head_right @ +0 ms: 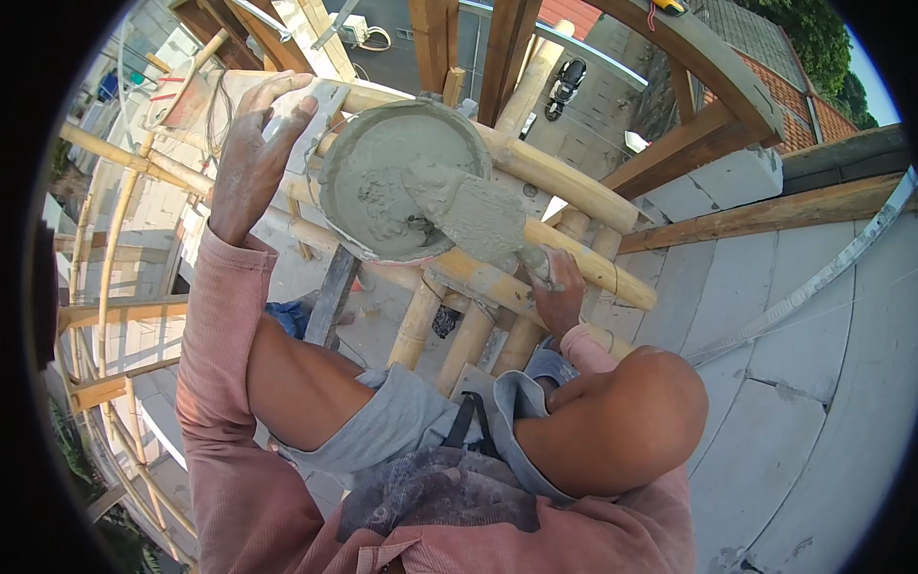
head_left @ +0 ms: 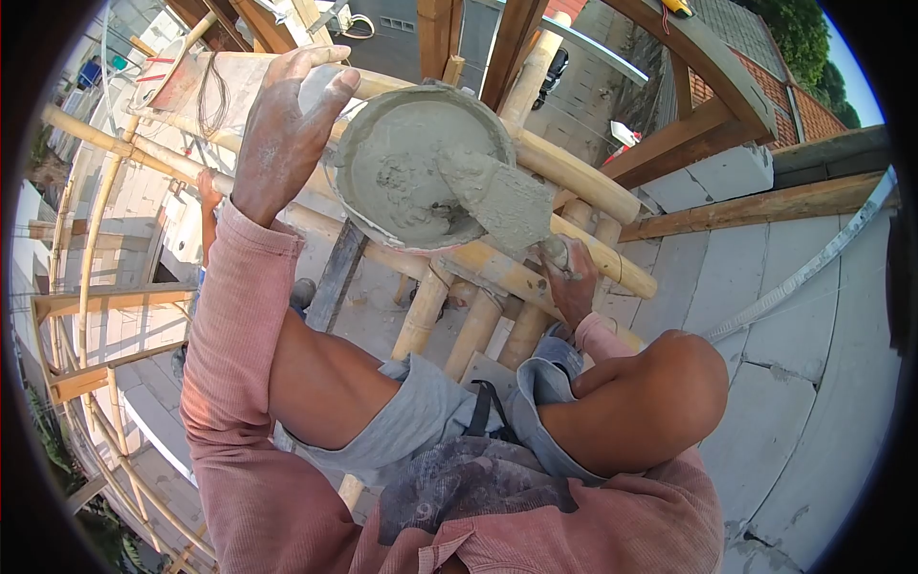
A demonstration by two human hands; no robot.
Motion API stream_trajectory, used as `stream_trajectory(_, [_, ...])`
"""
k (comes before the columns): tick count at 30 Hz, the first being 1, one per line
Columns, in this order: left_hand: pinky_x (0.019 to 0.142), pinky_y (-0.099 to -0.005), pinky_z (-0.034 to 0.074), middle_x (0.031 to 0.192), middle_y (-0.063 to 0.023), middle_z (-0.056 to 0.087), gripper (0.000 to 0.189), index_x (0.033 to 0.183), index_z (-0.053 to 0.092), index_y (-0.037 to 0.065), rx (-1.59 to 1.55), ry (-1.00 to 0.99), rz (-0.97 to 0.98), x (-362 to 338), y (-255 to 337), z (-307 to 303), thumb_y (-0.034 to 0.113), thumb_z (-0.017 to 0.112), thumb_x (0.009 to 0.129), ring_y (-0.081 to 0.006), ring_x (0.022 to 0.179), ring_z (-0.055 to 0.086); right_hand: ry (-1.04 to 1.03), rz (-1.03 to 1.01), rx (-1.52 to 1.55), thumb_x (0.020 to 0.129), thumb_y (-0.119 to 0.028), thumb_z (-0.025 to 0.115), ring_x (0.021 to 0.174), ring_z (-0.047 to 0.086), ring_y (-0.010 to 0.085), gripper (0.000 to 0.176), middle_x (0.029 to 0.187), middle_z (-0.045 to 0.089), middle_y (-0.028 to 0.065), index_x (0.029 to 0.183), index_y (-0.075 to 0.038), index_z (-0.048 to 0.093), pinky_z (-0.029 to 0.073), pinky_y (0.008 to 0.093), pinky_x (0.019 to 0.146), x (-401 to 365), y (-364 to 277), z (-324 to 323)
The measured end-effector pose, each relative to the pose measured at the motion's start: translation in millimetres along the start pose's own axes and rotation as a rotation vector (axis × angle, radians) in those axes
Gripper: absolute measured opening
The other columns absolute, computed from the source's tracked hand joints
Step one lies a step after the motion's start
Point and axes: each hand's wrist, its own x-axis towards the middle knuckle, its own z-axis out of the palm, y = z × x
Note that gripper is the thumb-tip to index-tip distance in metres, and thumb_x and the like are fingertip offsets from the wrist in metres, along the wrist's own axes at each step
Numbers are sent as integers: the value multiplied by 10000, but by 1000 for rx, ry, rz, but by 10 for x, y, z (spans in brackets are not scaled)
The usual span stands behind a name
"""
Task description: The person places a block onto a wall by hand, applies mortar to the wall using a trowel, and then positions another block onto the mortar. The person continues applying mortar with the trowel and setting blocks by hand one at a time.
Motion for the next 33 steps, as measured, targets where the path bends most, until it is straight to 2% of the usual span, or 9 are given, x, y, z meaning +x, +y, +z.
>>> stream_trajectory(12, [994,-419,478,1247,-188,576,480,1267,644,56,-27,-15,-53,-23,2,-2,445,600,990,-330,1133,608,-19,91,0,850,-128,760,990,671,381,352,1032,681,178,1164,-20,643,525,421,872,-101,0,174])
stream_trajectory(18, [1044,-409,438,1292,-171,580,415,1273,644,59,26,-4,8,-9,-84,24,368,627,997,-317,1227,555,42,87,24,848,-144,767,985,670,377,362,1029,683,165,1177,-48,649,527,426,872,-72,-66,160])
stream_trajectory(20, [1066,-414,420,1334,-155,577,403,1280,638,47,-35,-51,-39,-15,-64,16,336,634,999,-304,1259,539,76,89,18,849,-154,771,980,669,381,369,1039,679,170,1181,-48,650,531,432,870,-50,-74,84])
stream_trajectory(22, [1095,-412,393,1362,-143,572,430,1280,637,35,-24,-137,37,3,-264,27,365,619,1005,-307,1281,526,111,104,31,849,-157,773,976,670,381,371,1056,676,175,1179,-40,650,537,433,861,12,-69,-24])
stream_trajectory(24, [1116,-432,368,1383,-142,564,473,1301,623,32,-21,-124,-79,13,-159,32,403,603,1009,-307,1302,510,147,109,70,849,-153,774,972,672,378,371,1073,674,179,1176,-29,647,542,429,849,78,-60,-127])
stream_trajectory(28, [1132,-468,342,1394,-144,559,512,1332,599,42,-50,-137,-126,18,-234,87,438,593,1007,-300,1339,479,274,328,118,875,-224,800,923,689,288,395,1024,691,152,1166,-15,635,546,389,811,276,-140,-515])
stream_trajectory(29, [1135,-473,337,1397,-145,558,516,1336,594,43,-57,-143,-135,21,-261,101,440,595,1006,-297,1346,473,345,303,145,884,-257,808,898,682,231,398,999,699,127,1158,-22,639,538,368,803,333,-147,-654])
stream_trajectory(32, [1142,-465,328,1400,-153,553,506,1344,587,37,-49,-151,-135,24,-268,152,422,585,1015,-296,1358,464,455,412,104,893,-263,805,873,649,171,383,976,693,90,1145,-27,639,523,331,789,420,-40,-1039])
stream_trajectory(33, [1143,-465,327,1403,-153,550,503,1347,585,37,-39,-158,-127,36,-294,163,418,581,1019,-296,1360,463,492,416,114,892,-265,801,862,649,196,374,962,685,96,1129,-28,636,521,346,789,439,8,-1168])
